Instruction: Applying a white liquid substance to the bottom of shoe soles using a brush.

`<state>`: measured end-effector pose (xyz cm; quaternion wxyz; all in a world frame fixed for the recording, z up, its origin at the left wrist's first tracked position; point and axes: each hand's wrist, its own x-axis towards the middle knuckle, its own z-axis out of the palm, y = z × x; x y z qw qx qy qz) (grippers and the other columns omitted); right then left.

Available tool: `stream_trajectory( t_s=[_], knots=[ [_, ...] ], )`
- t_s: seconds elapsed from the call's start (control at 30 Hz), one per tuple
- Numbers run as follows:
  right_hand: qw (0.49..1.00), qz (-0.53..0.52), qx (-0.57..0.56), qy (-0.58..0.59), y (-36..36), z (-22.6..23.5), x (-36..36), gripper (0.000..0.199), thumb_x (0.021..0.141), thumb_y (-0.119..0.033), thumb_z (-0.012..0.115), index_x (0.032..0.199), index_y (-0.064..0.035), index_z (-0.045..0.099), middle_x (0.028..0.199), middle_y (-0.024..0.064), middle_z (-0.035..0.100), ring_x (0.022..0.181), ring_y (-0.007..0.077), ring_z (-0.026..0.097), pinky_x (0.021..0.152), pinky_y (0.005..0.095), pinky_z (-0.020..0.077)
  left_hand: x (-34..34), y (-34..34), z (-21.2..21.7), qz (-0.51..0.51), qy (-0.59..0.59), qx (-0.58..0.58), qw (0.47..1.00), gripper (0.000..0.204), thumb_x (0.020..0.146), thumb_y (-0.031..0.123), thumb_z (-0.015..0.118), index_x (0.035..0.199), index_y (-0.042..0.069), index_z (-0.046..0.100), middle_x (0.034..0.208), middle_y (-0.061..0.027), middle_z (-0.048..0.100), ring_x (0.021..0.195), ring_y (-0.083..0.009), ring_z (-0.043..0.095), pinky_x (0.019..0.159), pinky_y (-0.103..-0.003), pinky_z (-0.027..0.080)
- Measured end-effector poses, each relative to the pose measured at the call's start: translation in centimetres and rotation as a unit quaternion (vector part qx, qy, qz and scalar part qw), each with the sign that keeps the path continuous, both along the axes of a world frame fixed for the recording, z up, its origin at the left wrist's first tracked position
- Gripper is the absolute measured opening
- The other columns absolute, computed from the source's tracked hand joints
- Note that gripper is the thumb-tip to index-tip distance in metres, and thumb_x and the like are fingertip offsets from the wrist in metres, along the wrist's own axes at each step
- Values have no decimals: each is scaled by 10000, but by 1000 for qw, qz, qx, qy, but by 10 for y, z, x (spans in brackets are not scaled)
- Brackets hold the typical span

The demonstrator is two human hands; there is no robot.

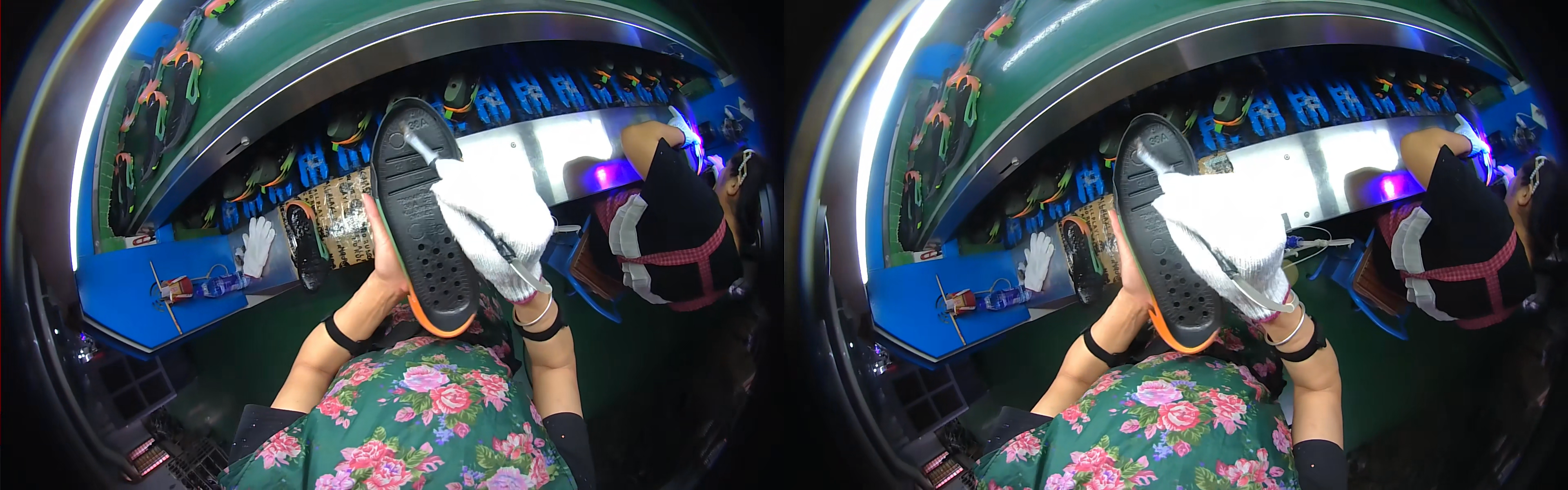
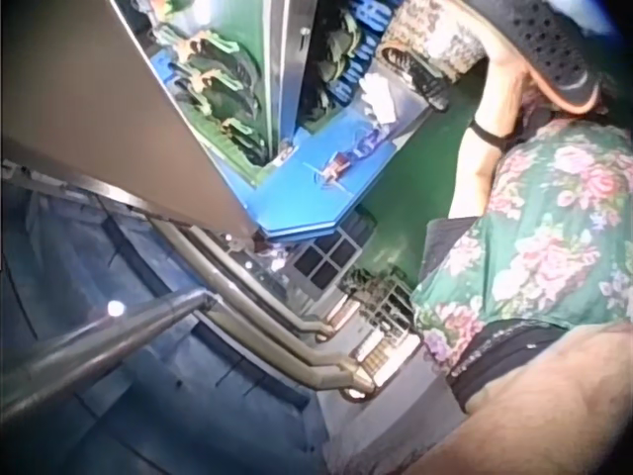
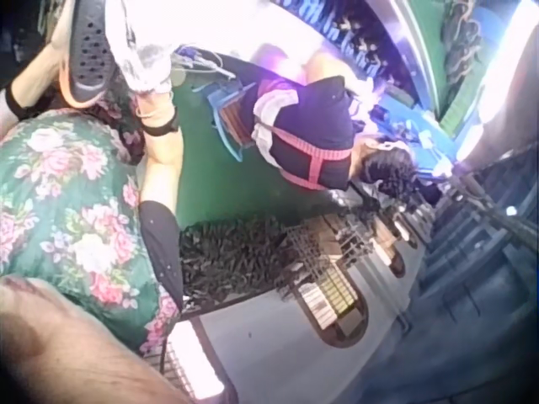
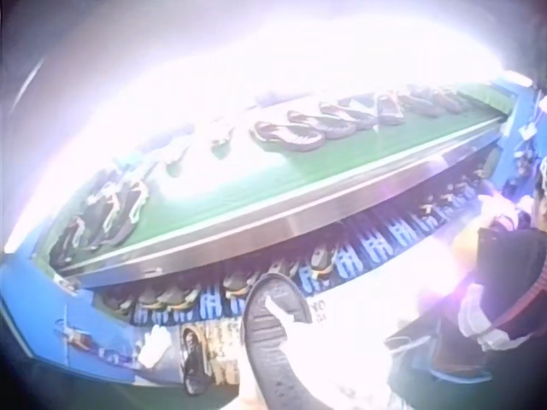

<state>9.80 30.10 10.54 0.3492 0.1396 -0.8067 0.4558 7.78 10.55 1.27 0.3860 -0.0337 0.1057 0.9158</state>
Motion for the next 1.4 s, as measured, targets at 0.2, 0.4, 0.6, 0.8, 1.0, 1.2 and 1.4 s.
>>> stream_trajectory(
  t_s=[0.2, 0.4, 0.6, 0.8, 1.0, 1.2, 1.4],
  knots=[
    [996, 47, 57, -51, 1, -10, 8, 429, 887, -54, 685, 1315, -24, 682, 1356, 148, 677, 1237, 317, 643, 1056, 379, 500, 16, 36, 33, 23, 92, -310, 946, 1105, 894, 933, 180, 1626, 113, 297, 1596, -121, 426, 1453, -313, 437, 1212, -497, 347],
    [993, 113, -12, -41, 6, -10, 18, 444, 809, -32, 764, 1250, -59, 725, 1265, 125, 723, 1155, 302, 691, 1000, 422, 532, 6, 23, 1, 21, 62, -108, 992, 1105, 891, 935, 167, 1590, 108, 392, 1536, -134, 514, 1391, -304, 524, 1167, -483, 422],
    [994, 66, 79, -48, 2, -7, 22, 407, 841, -38, 696, 1246, -56, 731, 1267, 151, 718, 1151, 341, 692, 998, 466, 540, 7, 29, 17, 1, 109, -338, 935, 1129, 860, 963, 216, 1583, 114, 394, 1528, -126, 519, 1395, -320, 512, 1182, -516, 394],
    [998, 25, -47, -34, 8, -4, 19, 258, 793, 0, 781, 1050, -27, 791, 1107, 145, 780, 987, 297, 761, 852, 361, 594, -4, 27, -17, 62, 148, -293, 943, 979, 954, 869, 204, 1586, 145, 394, 1522, -95, 517, 1383, -263, 520, 1196, -459, 383],
    [992, 125, -11, -11, 3, -8, 25, 410, 816, -57, 741, 1226, -44, 745, 1220, 121, 745, 1068, 287, 726, 942, 405, 576, -10, 23, -46, 26, 115, -71, 990, 736, 1041, 668, 379, 1479, 86, 481, 1439, -126, 590, 1309, -287, 598, 1141, -476, 465],
    [990, 90, -75, -74, 6, -26, 32, 412, 806, -66, 763, 1218, -65, 751, 1208, 116, 749, 1034, 288, 734, 896, 387, 589, -5, 26, -27, 0, 121, -191, 974, 933, 925, 819, 331, 1480, 90, 504, 1418, -132, 606, 1295, -317, 602, 1133, -492, 466],
    [976, 172, -131, -15, 7, -17, 24, 319, 796, -71, 774, 1114, -60, 783, 1091, 111, 782, 998, 294, 749, 863, 375, 599, -9, 11, -43, -35, 3, -23, 999, 1167, 810, 999, 267, 1516, 96, 486, 1414, -141, 605, 1276, -341, 610, 1122, -526, 467]
  ],
)
